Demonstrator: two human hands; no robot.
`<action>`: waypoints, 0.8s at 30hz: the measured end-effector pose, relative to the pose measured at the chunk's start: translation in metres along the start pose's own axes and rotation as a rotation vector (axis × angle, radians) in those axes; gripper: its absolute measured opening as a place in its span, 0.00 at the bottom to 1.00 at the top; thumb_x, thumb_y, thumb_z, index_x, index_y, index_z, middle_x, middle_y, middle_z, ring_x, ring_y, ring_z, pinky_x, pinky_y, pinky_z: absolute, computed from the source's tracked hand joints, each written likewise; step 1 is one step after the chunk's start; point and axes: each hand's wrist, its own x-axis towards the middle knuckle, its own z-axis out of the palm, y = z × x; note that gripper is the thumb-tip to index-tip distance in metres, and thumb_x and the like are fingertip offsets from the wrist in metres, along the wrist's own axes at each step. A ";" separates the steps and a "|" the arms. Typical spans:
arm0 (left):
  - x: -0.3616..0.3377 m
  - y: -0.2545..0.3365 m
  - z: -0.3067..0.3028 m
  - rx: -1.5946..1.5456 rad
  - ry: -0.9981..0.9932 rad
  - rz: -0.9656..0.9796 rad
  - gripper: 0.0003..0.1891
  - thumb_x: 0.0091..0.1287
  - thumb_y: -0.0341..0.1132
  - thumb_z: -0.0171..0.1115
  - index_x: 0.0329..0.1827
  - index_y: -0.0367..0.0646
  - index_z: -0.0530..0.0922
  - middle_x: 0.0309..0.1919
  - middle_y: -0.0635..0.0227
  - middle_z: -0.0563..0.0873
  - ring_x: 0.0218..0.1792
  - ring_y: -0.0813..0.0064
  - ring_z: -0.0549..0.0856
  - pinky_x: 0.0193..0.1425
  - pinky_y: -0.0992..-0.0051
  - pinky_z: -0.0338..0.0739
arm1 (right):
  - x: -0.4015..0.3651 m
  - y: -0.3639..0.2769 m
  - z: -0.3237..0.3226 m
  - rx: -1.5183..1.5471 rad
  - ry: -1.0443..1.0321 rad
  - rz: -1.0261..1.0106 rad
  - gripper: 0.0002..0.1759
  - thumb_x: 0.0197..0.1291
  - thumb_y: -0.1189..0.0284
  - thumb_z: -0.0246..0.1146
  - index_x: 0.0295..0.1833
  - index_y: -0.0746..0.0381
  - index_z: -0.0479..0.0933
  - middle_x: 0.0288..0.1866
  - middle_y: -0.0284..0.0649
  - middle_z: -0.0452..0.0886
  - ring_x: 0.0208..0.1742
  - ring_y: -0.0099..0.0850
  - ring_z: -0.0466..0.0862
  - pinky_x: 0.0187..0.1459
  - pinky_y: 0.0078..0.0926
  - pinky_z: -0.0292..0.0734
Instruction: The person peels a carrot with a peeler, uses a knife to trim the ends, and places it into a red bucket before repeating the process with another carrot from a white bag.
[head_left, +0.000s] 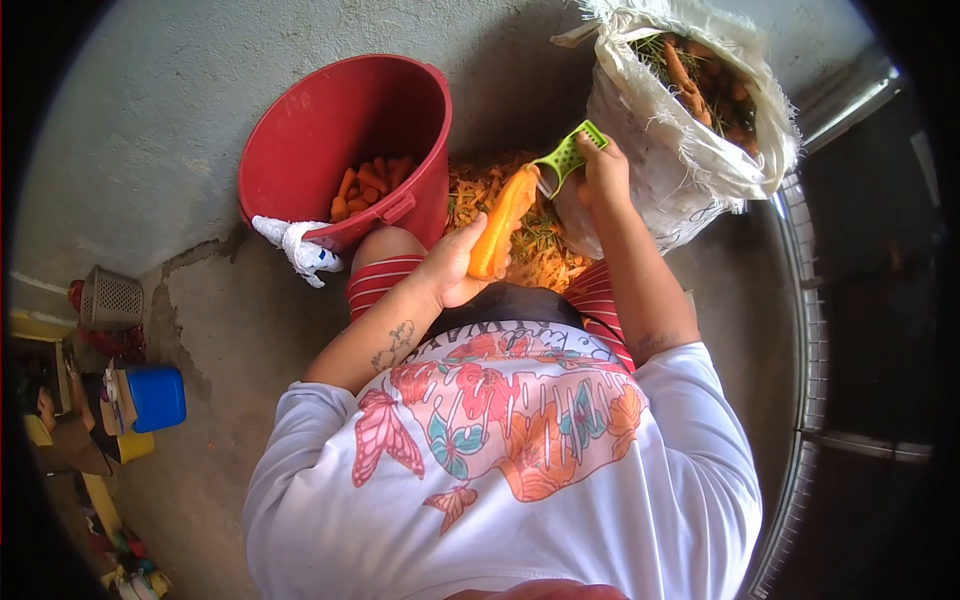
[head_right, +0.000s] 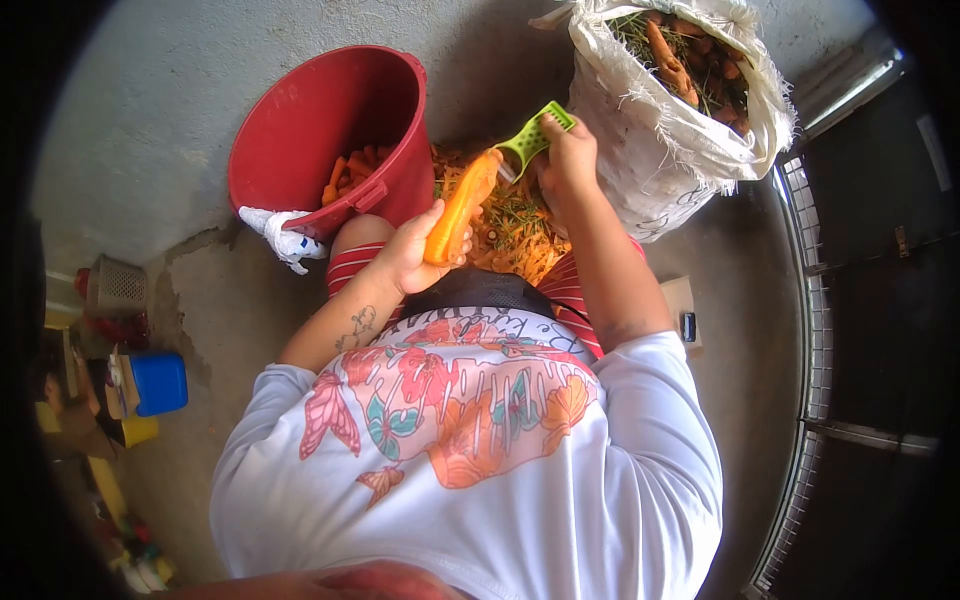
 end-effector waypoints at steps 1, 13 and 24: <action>-0.004 0.001 0.000 0.006 0.002 0.007 0.28 0.72 0.55 0.46 0.62 0.40 0.69 0.35 0.70 0.76 0.35 0.78 0.76 0.39 0.78 0.72 | 0.016 0.001 -0.010 -0.007 0.018 -0.058 0.08 0.63 0.78 0.59 0.47 0.65 0.73 0.36 0.38 0.80 0.34 0.31 0.82 0.37 0.32 0.82; 0.013 0.004 0.002 -0.120 0.153 0.132 0.23 0.71 0.54 0.47 0.55 0.44 0.73 0.34 0.70 0.78 0.36 0.76 0.78 0.39 0.75 0.74 | -0.094 0.009 0.018 0.408 -0.822 0.657 0.17 0.66 0.70 0.56 0.59 0.59 0.68 0.52 0.50 0.78 0.53 0.50 0.81 0.54 0.51 0.77; 0.008 0.009 -0.004 -0.214 0.205 0.077 0.19 0.74 0.51 0.44 0.53 0.47 0.73 0.39 0.67 0.80 0.38 0.72 0.78 0.40 0.72 0.73 | -0.070 -0.015 0.012 0.268 0.001 0.278 0.09 0.70 0.67 0.51 0.51 0.56 0.68 0.39 0.36 0.80 0.33 0.27 0.83 0.25 0.21 0.80</action>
